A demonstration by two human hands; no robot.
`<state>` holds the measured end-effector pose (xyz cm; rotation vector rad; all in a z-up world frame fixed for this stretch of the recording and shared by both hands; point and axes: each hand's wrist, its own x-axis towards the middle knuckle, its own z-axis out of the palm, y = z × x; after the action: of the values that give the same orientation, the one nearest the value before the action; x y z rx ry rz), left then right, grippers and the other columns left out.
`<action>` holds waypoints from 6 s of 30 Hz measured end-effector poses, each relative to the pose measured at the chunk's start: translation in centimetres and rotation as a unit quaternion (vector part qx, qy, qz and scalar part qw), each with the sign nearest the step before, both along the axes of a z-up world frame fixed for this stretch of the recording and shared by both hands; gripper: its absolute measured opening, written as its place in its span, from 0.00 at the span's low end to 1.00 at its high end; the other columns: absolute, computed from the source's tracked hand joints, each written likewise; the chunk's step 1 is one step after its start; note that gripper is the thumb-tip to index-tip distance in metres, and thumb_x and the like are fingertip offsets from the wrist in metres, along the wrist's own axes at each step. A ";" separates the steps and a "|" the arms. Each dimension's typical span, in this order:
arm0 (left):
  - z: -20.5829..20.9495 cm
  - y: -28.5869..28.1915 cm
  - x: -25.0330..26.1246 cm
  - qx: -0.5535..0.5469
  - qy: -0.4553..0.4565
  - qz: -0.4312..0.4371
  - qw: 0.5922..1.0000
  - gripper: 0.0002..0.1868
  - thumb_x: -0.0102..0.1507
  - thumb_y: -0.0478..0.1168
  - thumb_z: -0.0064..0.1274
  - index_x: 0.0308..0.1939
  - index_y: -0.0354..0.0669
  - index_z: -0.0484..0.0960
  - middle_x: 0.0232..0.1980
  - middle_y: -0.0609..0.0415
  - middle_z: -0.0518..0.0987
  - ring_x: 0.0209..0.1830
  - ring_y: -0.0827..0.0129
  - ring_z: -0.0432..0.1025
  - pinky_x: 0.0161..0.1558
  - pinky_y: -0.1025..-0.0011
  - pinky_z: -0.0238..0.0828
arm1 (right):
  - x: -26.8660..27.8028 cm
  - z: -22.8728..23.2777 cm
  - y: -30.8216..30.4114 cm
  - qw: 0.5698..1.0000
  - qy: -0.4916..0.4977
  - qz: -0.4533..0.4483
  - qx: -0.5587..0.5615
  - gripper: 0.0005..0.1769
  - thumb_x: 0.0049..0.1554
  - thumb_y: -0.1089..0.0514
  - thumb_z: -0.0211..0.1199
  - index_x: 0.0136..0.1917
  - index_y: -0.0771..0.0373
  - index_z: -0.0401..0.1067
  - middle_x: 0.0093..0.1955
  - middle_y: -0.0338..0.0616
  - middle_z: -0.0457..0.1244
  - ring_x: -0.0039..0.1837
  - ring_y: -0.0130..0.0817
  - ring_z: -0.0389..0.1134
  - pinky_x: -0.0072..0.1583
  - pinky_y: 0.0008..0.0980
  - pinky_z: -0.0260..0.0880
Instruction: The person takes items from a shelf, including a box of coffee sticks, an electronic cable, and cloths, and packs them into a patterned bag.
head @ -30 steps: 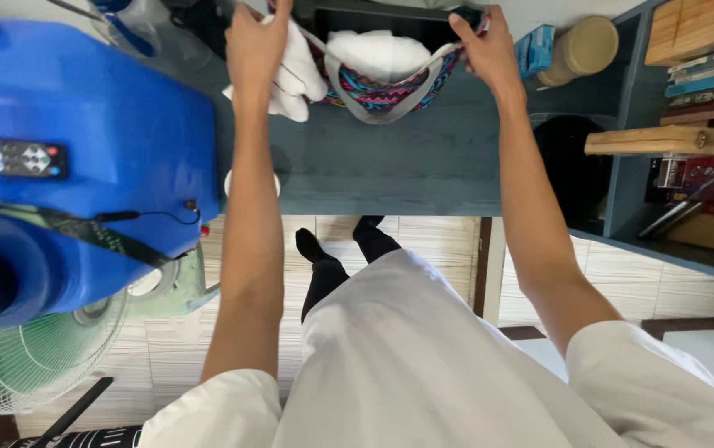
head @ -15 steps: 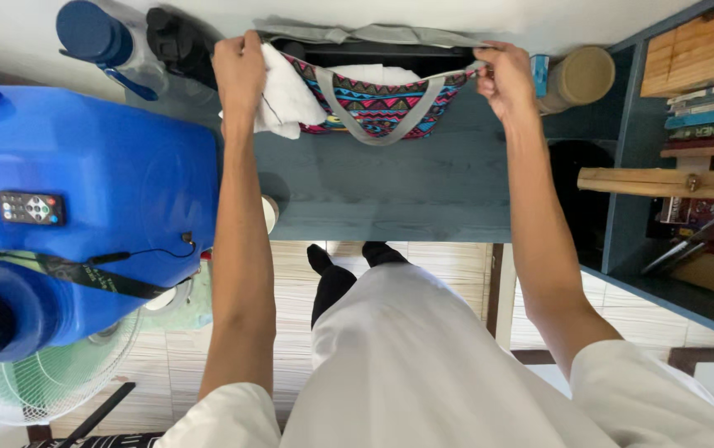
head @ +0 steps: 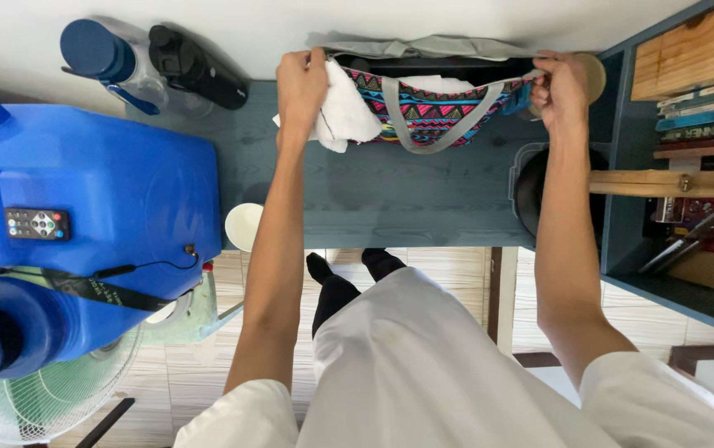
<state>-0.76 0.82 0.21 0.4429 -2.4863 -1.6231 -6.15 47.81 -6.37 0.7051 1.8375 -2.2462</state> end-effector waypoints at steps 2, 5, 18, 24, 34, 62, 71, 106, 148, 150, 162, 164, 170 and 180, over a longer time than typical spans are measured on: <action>-0.7 0.4 -0.3 0.005 -0.010 -0.004 1.000 0.22 0.66 0.46 0.45 0.30 0.27 0.82 0.23 0.37 0.80 0.22 0.57 0.76 0.33 0.59 0.72 | 0.2 0.1 0.2 1.000 -0.003 -0.001 0.010 0.16 0.63 0.64 0.62 0.64 0.63 0.73 0.33 0.36 0.58 0.29 0.24 0.53 0.32 0.24 0.51; -2.2 0.6 -0.7 -0.024 0.015 -0.011 1.000 0.23 0.66 0.46 0.46 0.31 0.27 0.81 0.26 0.35 0.80 0.26 0.50 0.78 0.36 0.57 0.71 | -0.1 -0.3 0.7 1.000 0.004 -0.019 -0.012 0.14 0.62 0.64 0.62 0.62 0.61 0.72 0.31 0.36 0.57 0.27 0.25 0.52 0.30 0.25 0.48; -8.3 3.8 10.8 0.087 0.139 0.058 0.985 0.18 0.70 0.48 0.52 0.36 0.35 0.78 0.32 0.44 0.81 0.29 0.63 0.74 0.39 0.64 0.74 | 5.3 5.4 -6.4 0.680 0.405 0.140 0.595 0.12 0.66 0.63 0.63 0.62 0.60 0.66 0.48 0.40 0.64 0.46 0.30 0.65 0.49 0.30 0.69; -20.0 5.9 22.6 0.284 0.041 0.048 0.957 0.15 0.74 0.45 0.50 0.43 0.34 0.79 0.39 0.47 0.80 0.38 0.68 0.70 0.44 0.64 0.70 | 18.0 9.3 -33.9 0.700 0.401 0.455 0.377 0.48 0.47 0.47 0.84 0.73 0.67 0.65 0.73 0.56 0.58 0.76 0.54 0.57 0.76 0.49 0.56; -22.0 3.5 29.0 0.241 0.105 0.035 0.964 0.14 0.73 0.42 0.48 0.57 0.37 0.78 0.56 0.52 0.75 0.58 0.65 0.70 0.62 0.67 0.65 | 26.2 -3.1 -51.5 0.470 0.278 0.673 0.499 0.76 0.35 0.45 0.84 0.83 0.60 0.38 0.82 0.56 0.42 0.79 0.64 0.46 0.68 0.62 0.57; -18.0 -11.0 22.9 0.178 -0.023 0.145 0.973 0.26 0.67 0.41 0.60 0.64 0.40 0.67 0.61 0.26 0.76 0.64 0.45 0.73 0.60 0.58 0.70 | 5.9 -12.0 -52.1 0.798 0.167 0.231 0.531 0.75 0.35 0.52 0.89 0.78 0.70 0.39 0.79 0.64 0.44 0.72 0.68 0.57 0.67 0.55 0.66; -18.2 -13.1 22.3 0.174 0.010 0.152 0.973 0.30 0.67 0.34 0.55 0.70 0.41 0.59 0.56 0.30 0.80 0.57 0.51 0.77 0.59 0.60 0.70 | 6.4 -16.2 -51.6 0.951 0.120 0.169 0.229 0.43 0.44 0.58 0.82 0.63 0.81 0.62 0.54 0.53 0.70 0.55 0.38 0.71 0.62 0.37 0.71; -1.4 -5.0 17.2 0.460 0.110 -0.096 0.876 0.14 0.70 0.36 0.59 0.56 0.31 0.79 0.51 0.46 0.82 0.50 0.72 0.76 0.51 0.73 0.75 | 20.1 7.4 -37.5 0.954 0.068 0.207 0.206 0.33 0.79 0.41 0.48 0.51 0.74 0.75 0.37 0.45 0.60 0.39 0.30 0.57 0.44 0.36 0.56; 19.7 -10.0 15.5 0.236 0.264 -0.268 0.896 0.14 0.70 0.30 0.63 0.55 0.38 0.75 0.49 0.54 0.81 0.52 0.73 0.76 0.60 0.71 0.75 | 14.3 32.1 -14.6 0.767 0.405 0.414 0.275 0.07 0.68 0.61 0.65 0.53 0.68 0.73 0.50 0.41 0.68 0.52 0.23 0.69 0.58 0.25 0.70; 20.3 -9.4 15.4 0.198 0.279 -0.250 0.906 0.14 0.69 0.31 0.64 0.54 0.38 0.76 0.48 0.54 0.81 0.51 0.73 0.77 0.58 0.72 0.76 | 14.2 32.6 -14.0 0.769 0.404 0.404 0.287 0.07 0.70 0.62 0.65 0.53 0.69 0.73 0.50 0.44 0.68 0.51 0.25 0.69 0.56 0.25 0.70; 22.9 -8.0 16.0 0.298 0.311 -0.282 0.857 0.09 0.64 0.25 0.65 0.45 0.34 0.83 0.48 0.49 0.82 0.49 0.70 0.77 0.55 0.70 0.77 | 12.4 34.6 -12.0 0.718 0.473 0.452 0.237 0.06 0.68 0.63 0.56 0.47 0.64 0.66 0.48 0.60 0.66 0.52 0.40 0.72 0.51 0.34 0.75; 23.3 -7.6 16.0 0.300 0.322 -0.262 0.859 0.09 0.63 0.24 0.66 0.44 0.34 0.83 0.47 0.49 0.82 0.47 0.70 0.77 0.53 0.70 0.77 | 12.1 34.6 -11.8 0.708 0.492 0.462 0.208 0.06 0.70 0.61 0.55 0.49 0.63 0.65 0.50 0.61 0.65 0.56 0.40 0.72 0.56 0.37 0.76; 26.3 -7.3 17.2 0.192 0.324 -0.215 0.901 0.22 0.62 0.31 0.64 0.59 0.38 0.75 0.40 0.58 0.82 0.41 0.79 0.76 0.49 0.77 0.76 | 11.6 33.9 -10.7 0.733 0.467 0.450 0.205 0.04 0.67 0.64 0.54 0.48 0.63 0.64 0.39 0.52 0.64 0.53 0.41 0.73 0.54 0.39 0.79; 27.9 -7.7 19.0 0.023 0.326 -0.137 0.935 0.13 0.66 0.31 0.66 0.54 0.40 0.86 0.42 0.55 0.83 0.39 0.76 0.73 0.37 0.78 0.66 | 14.5 38.4 -13.0 0.706 0.413 0.434 0.377 0.12 0.63 0.67 0.58 0.59 0.72 0.64 0.46 0.60 0.67 0.50 0.45 0.73 0.53 0.40 0.79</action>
<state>18.26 -6.85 28.10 -0.4062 -2.0546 -1.5744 8.38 34.77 32.04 -1.1684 2.6078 -1.1088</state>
